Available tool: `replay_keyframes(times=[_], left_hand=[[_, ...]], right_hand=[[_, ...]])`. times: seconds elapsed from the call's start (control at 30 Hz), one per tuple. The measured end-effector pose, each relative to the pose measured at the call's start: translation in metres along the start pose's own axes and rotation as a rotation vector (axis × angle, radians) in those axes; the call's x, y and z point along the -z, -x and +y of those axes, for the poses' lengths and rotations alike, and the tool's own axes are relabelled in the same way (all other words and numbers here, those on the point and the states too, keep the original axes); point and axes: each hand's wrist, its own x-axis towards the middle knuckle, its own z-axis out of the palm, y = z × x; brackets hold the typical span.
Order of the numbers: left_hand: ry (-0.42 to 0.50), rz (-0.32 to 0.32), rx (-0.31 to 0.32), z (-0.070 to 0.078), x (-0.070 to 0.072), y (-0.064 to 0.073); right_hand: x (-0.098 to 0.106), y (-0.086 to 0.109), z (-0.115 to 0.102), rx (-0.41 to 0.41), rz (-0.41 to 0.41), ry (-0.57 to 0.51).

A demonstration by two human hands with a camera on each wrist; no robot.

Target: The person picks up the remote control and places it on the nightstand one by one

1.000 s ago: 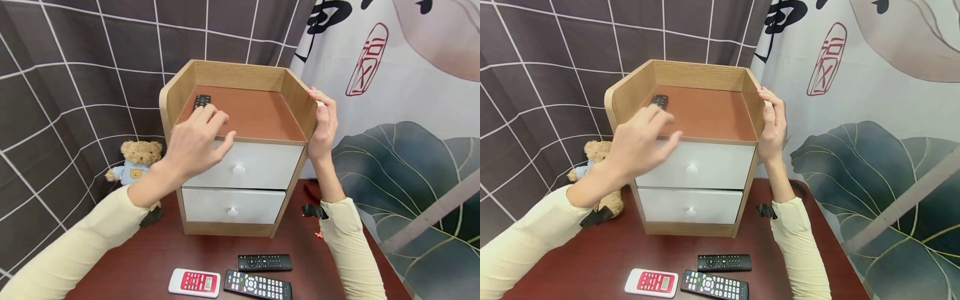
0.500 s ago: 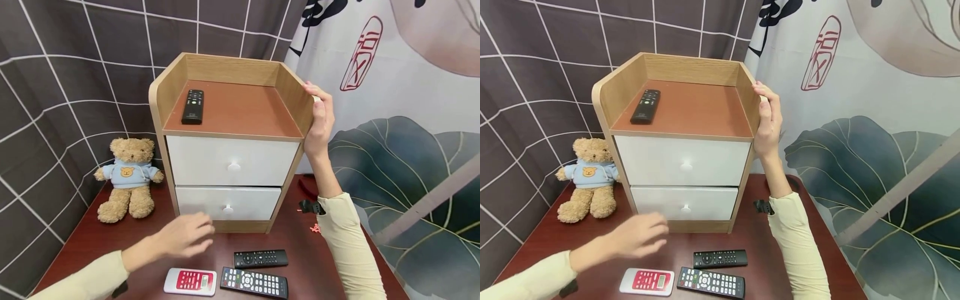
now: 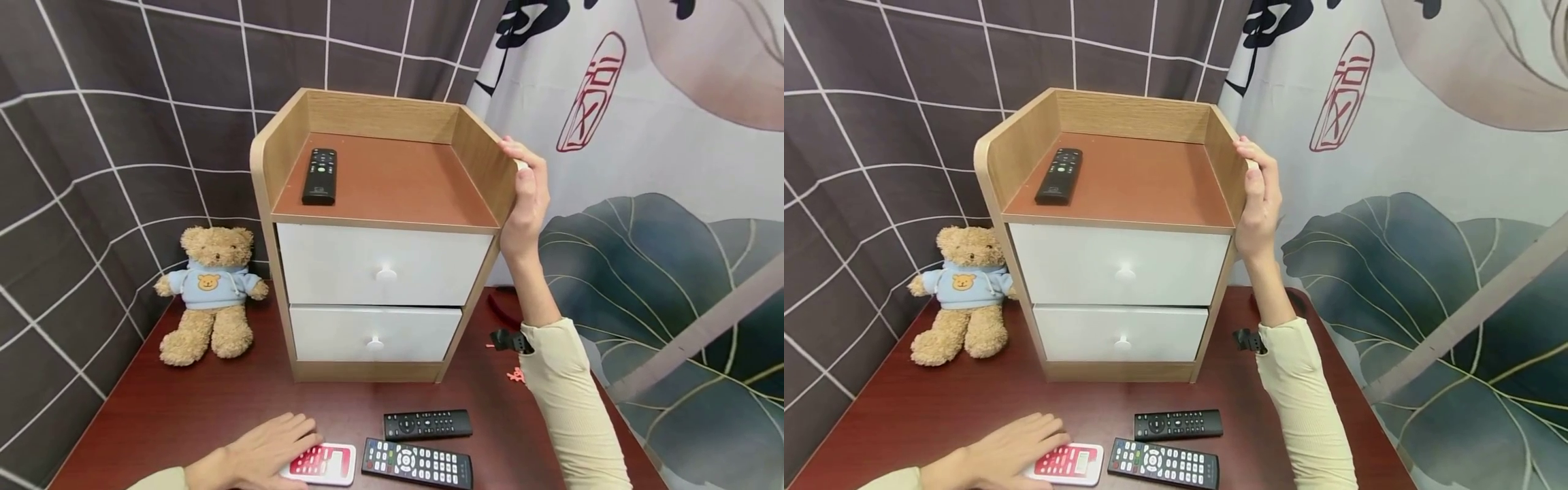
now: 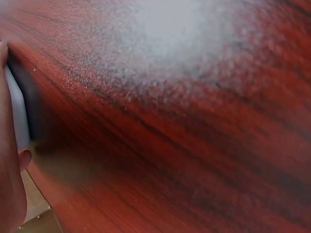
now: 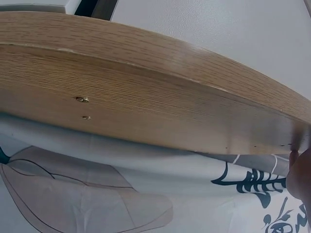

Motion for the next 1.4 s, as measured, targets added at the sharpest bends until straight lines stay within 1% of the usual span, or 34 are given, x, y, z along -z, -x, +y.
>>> replay_keyframes(times=[0.1, 0.17, 0.23, 0.3, 0.33, 0.4, 0.47, 0.53, 0.57, 0.63, 0.73, 0.77, 0.83, 0.97, 1.07, 1.13, 1.2, 1.27, 1.3, 1.4], left_hand=[[-0.001, -0.002, 0.009, 0.001, 0.0, 0.001], [0.002, -0.018, 0.035, 0.003, 0.003, 0.002], [0.027, -0.057, 0.081, 0.006, 0.006, 0.002], [0.061, -0.1, 0.147, 0.01, 0.01, 0.002], [0.091, -0.123, 0.185, 0.011, 0.013, 0.0], [0.159, -0.144, 0.253, 0.013, 0.018, -0.004], [0.247, -0.141, 0.32, 0.014, 0.023, -0.01], [0.364, -0.111, 0.377, 0.014, 0.028, -0.018], [0.435, -0.089, 0.403, 0.015, 0.031, -0.022], [0.606, -0.038, 0.455, 0.016, 0.036, -0.029], [0.857, 0.052, 0.493, 0.017, 0.045, -0.04], [0.92, 0.079, 0.498, 0.017, 0.048, -0.044], [0.996, 0.12, 0.493, 0.017, 0.055, -0.051], [1.052, 0.164, 0.488, 0.011, 0.075, -0.067], [1.116, 0.16, 0.494, 0.004, 0.098, -0.084], [1.153, 0.155, 0.485, -0.003, 0.116, -0.096], [1.138, 0.149, 0.467, -0.01, 0.135, -0.108], [1.089, 0.144, 0.442, -0.019, 0.154, -0.12], [1.057, 0.142, 0.432, -0.024, 0.163, -0.126], [0.946, 0.116, 0.44, -0.036, 0.194, -0.147]], right_hand=[[0.0, 0.0, 0.0, -0.001, -0.002, -0.001], [0.001, 0.0, 0.001, -0.002, -0.001, -0.002], [0.002, 0.0, 0.002, -0.004, -0.001, 0.0], [0.002, 0.0, 0.003, -0.004, 0.0, -0.002], [0.002, 0.0, 0.002, -0.005, 0.0, -0.001], [0.002, 0.0, 0.001, -0.004, 0.001, -0.001], [0.001, 0.0, -0.001, -0.003, 0.006, 0.0], [0.001, 0.001, 0.0, -0.005, 0.009, 0.006], [0.002, 0.001, 0.002, -0.007, 0.006, 0.009], [0.003, 0.0, 0.006, -0.013, -0.004, 0.02], [0.005, -0.001, 0.013, -0.018, -0.017, 0.03], [0.005, -0.001, 0.014, -0.019, -0.019, 0.031], [0.006, -0.001, 0.014, -0.016, -0.012, 0.03], [0.006, -0.001, 0.009, -0.015, -0.009, 0.025], [0.005, 0.0, 0.006, -0.02, -0.014, 0.02], [0.006, -0.001, 0.007, -0.023, -0.014, 0.009], [0.006, -0.001, 0.009, -0.025, -0.012, -0.004], [0.008, -0.002, 0.013, -0.026, -0.008, -0.013], [0.008, -0.002, 0.015, -0.026, -0.007, -0.016], [0.009, -0.002, 0.019, -0.019, -0.002, -0.012]])
